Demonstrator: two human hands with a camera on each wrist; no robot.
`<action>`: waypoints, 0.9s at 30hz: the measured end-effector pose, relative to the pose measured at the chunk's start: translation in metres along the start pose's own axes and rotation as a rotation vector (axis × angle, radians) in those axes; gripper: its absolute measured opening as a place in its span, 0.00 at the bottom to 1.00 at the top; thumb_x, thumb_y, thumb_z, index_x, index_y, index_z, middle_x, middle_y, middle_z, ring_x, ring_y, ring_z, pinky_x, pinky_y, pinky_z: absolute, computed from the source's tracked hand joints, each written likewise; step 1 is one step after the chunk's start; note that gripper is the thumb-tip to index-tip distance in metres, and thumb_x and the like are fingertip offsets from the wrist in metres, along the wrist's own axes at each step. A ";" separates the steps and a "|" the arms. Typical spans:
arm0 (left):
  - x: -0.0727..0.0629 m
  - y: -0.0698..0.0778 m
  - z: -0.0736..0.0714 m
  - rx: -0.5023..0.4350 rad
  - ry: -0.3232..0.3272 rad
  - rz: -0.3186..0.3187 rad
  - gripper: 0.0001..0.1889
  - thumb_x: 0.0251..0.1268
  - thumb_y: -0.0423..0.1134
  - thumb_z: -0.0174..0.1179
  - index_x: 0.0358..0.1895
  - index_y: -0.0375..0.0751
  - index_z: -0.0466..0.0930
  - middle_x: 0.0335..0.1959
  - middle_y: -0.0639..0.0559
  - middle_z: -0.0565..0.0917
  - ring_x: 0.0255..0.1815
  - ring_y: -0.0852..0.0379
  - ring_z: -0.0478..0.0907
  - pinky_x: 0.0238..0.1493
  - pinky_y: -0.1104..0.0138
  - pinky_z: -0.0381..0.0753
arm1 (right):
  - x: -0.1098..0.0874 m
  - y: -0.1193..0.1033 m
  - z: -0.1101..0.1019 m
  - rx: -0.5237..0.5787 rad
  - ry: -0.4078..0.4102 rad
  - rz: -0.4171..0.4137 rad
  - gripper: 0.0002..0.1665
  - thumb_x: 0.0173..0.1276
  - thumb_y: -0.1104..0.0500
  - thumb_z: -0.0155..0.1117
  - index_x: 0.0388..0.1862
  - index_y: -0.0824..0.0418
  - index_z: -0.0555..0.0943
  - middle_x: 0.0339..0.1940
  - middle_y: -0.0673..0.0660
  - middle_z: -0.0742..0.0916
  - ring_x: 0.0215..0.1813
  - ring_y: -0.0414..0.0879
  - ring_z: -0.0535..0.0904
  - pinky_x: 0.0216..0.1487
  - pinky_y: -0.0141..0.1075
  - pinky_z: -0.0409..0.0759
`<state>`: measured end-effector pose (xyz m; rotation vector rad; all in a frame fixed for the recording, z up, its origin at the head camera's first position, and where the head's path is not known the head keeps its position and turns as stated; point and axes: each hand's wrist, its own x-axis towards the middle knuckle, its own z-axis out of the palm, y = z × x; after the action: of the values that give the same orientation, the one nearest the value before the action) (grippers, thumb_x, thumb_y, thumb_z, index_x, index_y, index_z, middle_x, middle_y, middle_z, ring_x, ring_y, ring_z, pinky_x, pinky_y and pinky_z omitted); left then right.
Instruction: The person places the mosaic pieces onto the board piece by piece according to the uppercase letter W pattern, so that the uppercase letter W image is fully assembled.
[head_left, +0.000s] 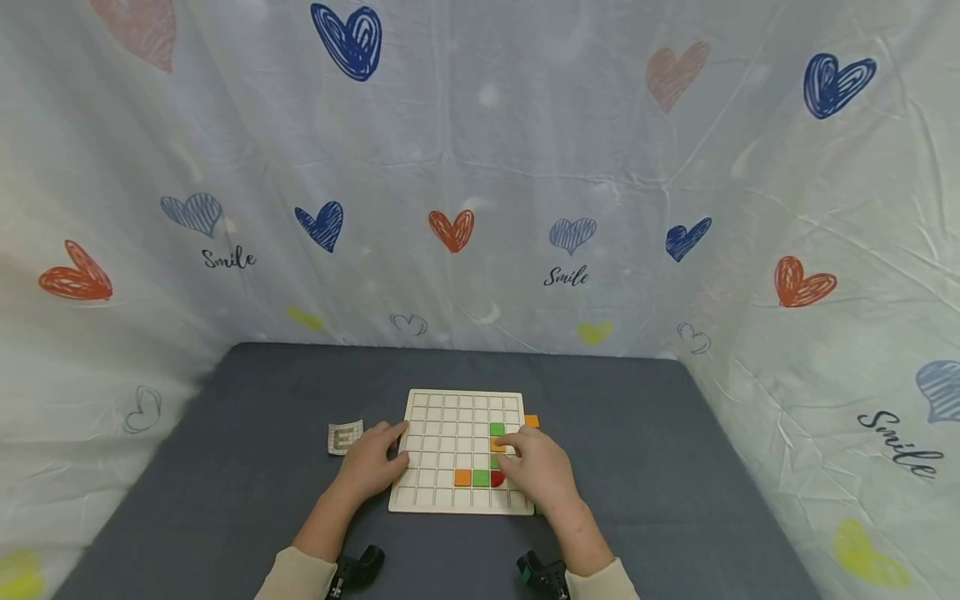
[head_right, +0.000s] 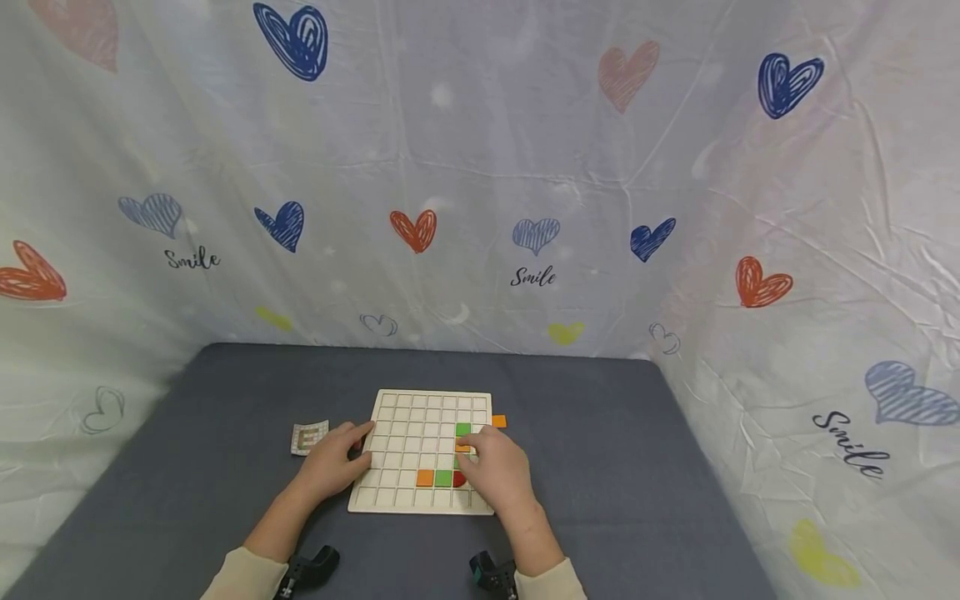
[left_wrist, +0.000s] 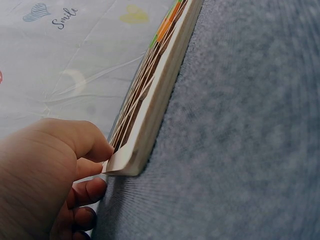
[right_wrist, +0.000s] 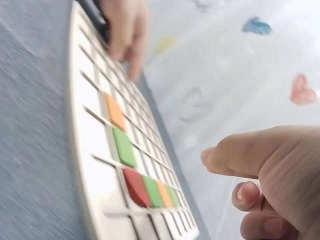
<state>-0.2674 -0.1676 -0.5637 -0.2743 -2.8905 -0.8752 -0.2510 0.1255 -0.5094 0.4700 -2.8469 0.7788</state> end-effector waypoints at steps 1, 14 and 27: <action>0.000 0.000 0.000 0.000 -0.001 0.001 0.28 0.66 0.37 0.62 0.70 0.36 0.77 0.29 0.55 0.68 0.24 0.57 0.60 0.30 0.62 0.62 | 0.001 0.003 -0.003 0.001 0.003 0.016 0.12 0.67 0.55 0.72 0.48 0.53 0.92 0.28 0.44 0.77 0.25 0.38 0.65 0.23 0.33 0.64; 0.000 0.000 -0.001 0.001 -0.004 -0.006 0.27 0.66 0.37 0.62 0.69 0.37 0.77 0.29 0.55 0.68 0.24 0.57 0.60 0.29 0.62 0.62 | 0.001 0.044 -0.034 0.078 -0.006 0.147 0.13 0.69 0.58 0.71 0.51 0.57 0.90 0.27 0.49 0.72 0.27 0.45 0.65 0.28 0.39 0.65; -0.001 0.000 0.000 0.003 0.011 0.010 0.27 0.65 0.36 0.62 0.69 0.37 0.78 0.28 0.56 0.67 0.24 0.58 0.59 0.29 0.63 0.61 | -0.004 0.086 -0.040 0.180 -0.182 0.246 0.15 0.60 0.66 0.75 0.47 0.58 0.89 0.37 0.52 0.79 0.38 0.48 0.72 0.40 0.44 0.74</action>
<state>-0.2669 -0.1680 -0.5636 -0.2825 -2.8772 -0.8679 -0.2739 0.2172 -0.5164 0.2239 -3.0565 1.0956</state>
